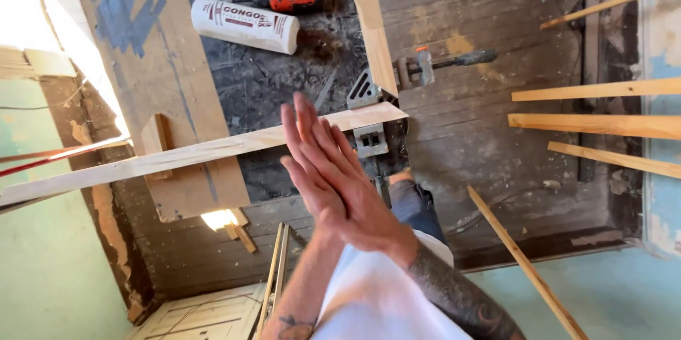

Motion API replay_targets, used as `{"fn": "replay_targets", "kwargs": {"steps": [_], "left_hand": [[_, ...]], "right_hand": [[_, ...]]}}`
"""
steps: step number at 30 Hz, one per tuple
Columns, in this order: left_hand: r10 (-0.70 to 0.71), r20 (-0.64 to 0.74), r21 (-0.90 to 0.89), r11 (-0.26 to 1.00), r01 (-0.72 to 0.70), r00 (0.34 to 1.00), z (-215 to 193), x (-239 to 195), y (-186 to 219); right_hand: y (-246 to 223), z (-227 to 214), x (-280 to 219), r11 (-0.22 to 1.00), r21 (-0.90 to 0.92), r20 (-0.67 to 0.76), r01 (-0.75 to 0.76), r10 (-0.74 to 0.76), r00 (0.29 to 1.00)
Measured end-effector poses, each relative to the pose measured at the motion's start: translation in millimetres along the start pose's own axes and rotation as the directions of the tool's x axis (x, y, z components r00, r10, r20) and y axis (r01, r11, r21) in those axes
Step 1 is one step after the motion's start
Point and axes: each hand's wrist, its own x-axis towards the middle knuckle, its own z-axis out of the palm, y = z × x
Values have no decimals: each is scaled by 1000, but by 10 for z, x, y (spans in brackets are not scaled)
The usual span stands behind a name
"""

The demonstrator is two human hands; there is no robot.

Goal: Assembling a wooden frame by gluing, aligning with a square, clamping, and drilling.

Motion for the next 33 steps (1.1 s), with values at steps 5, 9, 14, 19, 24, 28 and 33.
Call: {"fn": "replay_targets", "kwargs": {"steps": [5, 9, 14, 19, 24, 28, 33], "left_hand": [[-3, 89, -109, 994, 13, 996, -263, 76, 181], [62, 259, -6, 998, -63, 964, -262, 256, 385], [69, 301, -34, 998, -62, 951, -227, 383, 362], [90, 322, 116, 984, -134, 943, 0, 174, 273], [-90, 1, -113, 990, 90, 996, -23, 20, 107], [49, 133, -55, 998, -42, 990, -342, 517, 187], [23, 215, 450, 885, -120, 976, -398, 889, -59]], "right_hand": [[-108, 107, -128, 999, -3, 37, 55, -54, 998], [-291, 68, -311, 1000, 11, 111, -29, 28, 993], [-183, 49, -500, 1000, -15, 153, -24, 26, 988], [-183, 13, -126, 999, 20, 23, -25, 25, 999], [-157, -135, 49, 986, 81, 4, 149, -150, 989], [-71, -137, -326, 976, 92, 216, -198, 174, 961], [819, -714, -393, 870, 20, 3, -492, 492, 870]]}}
